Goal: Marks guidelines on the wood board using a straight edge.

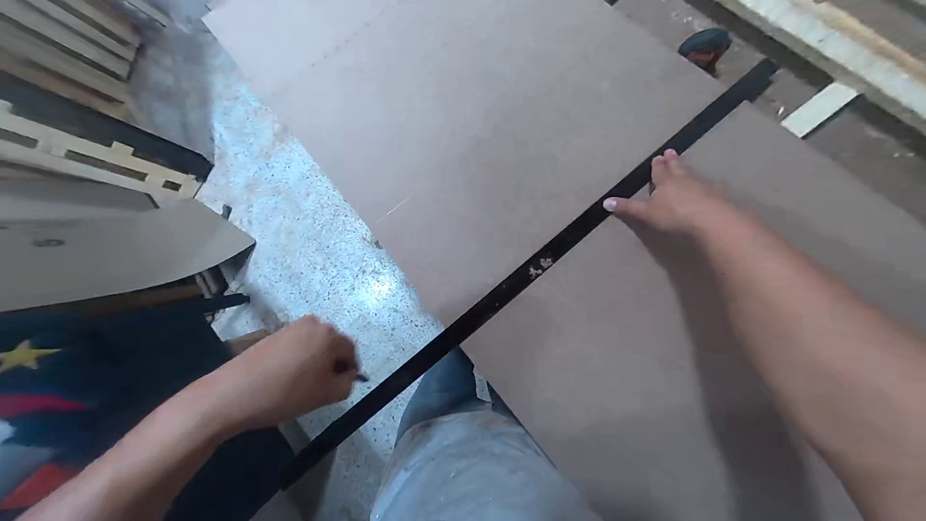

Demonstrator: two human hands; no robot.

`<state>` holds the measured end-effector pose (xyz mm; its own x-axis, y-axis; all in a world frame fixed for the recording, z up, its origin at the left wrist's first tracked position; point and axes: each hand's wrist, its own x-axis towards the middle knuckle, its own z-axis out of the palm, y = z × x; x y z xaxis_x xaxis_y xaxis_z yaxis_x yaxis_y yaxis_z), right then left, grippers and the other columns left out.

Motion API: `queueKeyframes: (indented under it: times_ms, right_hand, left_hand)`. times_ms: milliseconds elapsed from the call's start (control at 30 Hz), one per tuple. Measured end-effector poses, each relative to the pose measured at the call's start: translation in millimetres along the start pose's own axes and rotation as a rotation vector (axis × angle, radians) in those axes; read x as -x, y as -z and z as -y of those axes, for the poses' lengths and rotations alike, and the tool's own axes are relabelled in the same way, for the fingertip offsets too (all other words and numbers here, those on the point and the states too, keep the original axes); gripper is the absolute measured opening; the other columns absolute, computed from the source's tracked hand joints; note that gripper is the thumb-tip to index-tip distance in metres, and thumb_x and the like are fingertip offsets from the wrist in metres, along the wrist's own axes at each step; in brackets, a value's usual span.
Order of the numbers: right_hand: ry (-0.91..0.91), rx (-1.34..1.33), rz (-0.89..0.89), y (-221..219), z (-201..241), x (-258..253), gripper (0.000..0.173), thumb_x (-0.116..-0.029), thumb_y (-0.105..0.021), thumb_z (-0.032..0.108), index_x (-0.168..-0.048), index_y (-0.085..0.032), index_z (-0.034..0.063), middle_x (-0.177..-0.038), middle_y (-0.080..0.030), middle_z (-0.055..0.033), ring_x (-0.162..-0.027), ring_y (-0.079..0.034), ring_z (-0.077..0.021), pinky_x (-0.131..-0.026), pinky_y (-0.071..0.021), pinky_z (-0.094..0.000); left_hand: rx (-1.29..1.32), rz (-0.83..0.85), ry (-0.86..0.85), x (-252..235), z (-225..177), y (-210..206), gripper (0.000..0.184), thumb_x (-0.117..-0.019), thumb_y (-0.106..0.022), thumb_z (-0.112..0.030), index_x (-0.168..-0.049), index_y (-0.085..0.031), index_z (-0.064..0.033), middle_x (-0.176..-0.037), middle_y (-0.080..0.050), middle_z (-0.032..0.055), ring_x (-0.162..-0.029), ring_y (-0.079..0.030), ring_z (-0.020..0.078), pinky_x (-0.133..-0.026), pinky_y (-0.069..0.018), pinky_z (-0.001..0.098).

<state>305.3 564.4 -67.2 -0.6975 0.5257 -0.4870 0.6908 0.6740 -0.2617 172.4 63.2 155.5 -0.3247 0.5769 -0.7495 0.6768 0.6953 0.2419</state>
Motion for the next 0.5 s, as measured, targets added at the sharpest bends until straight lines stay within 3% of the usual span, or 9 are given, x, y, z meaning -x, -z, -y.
queueKeyframes:
  times_ms: [67,133,233,333,400,433,500]
  right_hand:
    - [-0.010,0.038,0.010,5.5,3.5,4.7,0.114,-0.0856,-0.062,0.076,-0.160,-0.025,-0.0027,-0.169,-0.017,-0.0231,-0.153,-0.024,-0.0474,-0.114,-0.0208,-0.0782]
    - [-0.009,0.075,0.031,3.4,1.3,20.2,0.113,-0.0863,-0.062,0.075,-0.159,-0.025,-0.0036,-0.169,-0.018,-0.0242,-0.153,-0.024,-0.0474,-0.115,-0.0225,-0.0763]
    - [0.007,0.044,0.000,-11.2,-13.0,62.1,0.113,-0.0840,-0.068,0.071,-0.158,-0.028,-0.0046,-0.168,-0.021,-0.0257,-0.152,-0.025,-0.0499,-0.115,-0.0245,-0.0753]
    - [-0.028,0.006,-0.015,-33.4,-30.4,120.0,0.114,-0.0835,-0.069,0.071,-0.161,-0.025,0.0001,-0.170,-0.017,-0.0202,-0.153,-0.026,-0.0447,-0.117,-0.0282,-0.0710]
    - [-0.064,-0.015,-0.018,-44.4,-40.5,151.9,0.115,-0.0826,-0.069,0.072,-0.162,-0.023,0.0028,-0.171,-0.015,-0.0170,-0.155,-0.025,-0.0409,-0.119,-0.0278,-0.0688]
    - [-0.084,-0.023,-0.024,-49.6,-46.6,165.6,0.115,-0.0822,-0.069,0.073,-0.163,-0.023,0.0040,-0.172,-0.015,-0.0155,-0.155,-0.025,-0.0398,-0.119,-0.0270,-0.0686]
    - [-0.119,-0.018,-0.029,-55.7,-61.9,187.7,0.116,-0.0814,-0.067,0.076,-0.163,-0.024,0.0054,-0.172,-0.016,-0.0134,-0.155,-0.026,-0.0383,-0.120,-0.0270,-0.0670]
  left_hand:
    - [-0.005,-0.169,0.057,46.6,20.7,-13.3,0.012,-0.0906,-0.069,-0.025,-0.086,-0.080,-0.0243,-0.063,-0.064,-0.0088,-0.055,-0.059,0.0066,-0.051,-0.0519,0.0356]
    - [0.038,-0.438,0.068,76.7,30.2,-27.3,0.020,-0.0873,-0.060,-0.030,-0.092,-0.079,-0.0301,-0.061,-0.059,-0.0142,-0.049,-0.053,0.0005,-0.044,-0.0465,0.0289]
    - [0.294,-0.676,0.076,88.9,34.7,-51.3,0.024,-0.0901,-0.056,-0.037,-0.095,-0.080,-0.0327,-0.066,-0.065,-0.0168,-0.053,-0.057,-0.0030,-0.046,-0.0477,0.0233]
    - [0.642,-0.605,0.021,64.1,38.3,-87.4,0.025,-0.0908,-0.068,-0.043,-0.106,-0.079,-0.0268,-0.081,-0.075,-0.0080,-0.067,-0.071,0.0092,-0.061,-0.0621,0.0325]
    - [0.784,-0.525,-0.005,39.8,30.9,-116.7,0.026,-0.0879,-0.076,-0.039,-0.109,-0.077,-0.0237,-0.086,-0.077,-0.0044,-0.072,-0.074,0.0136,-0.067,-0.0648,0.0357]
    - [0.787,-0.519,-0.017,29.3,22.5,-131.3,0.021,-0.0889,-0.076,-0.036,-0.105,-0.076,-0.0224,-0.082,-0.076,-0.0047,-0.069,-0.073,0.0126,-0.064,-0.0640,0.0345]
    - [0.656,-0.579,-0.033,12.5,-1.8,-160.8,0.021,-0.0901,-0.071,-0.046,-0.090,-0.076,-0.0250,-0.072,-0.070,-0.0112,-0.061,-0.065,0.0045,-0.055,-0.0567,0.0296]
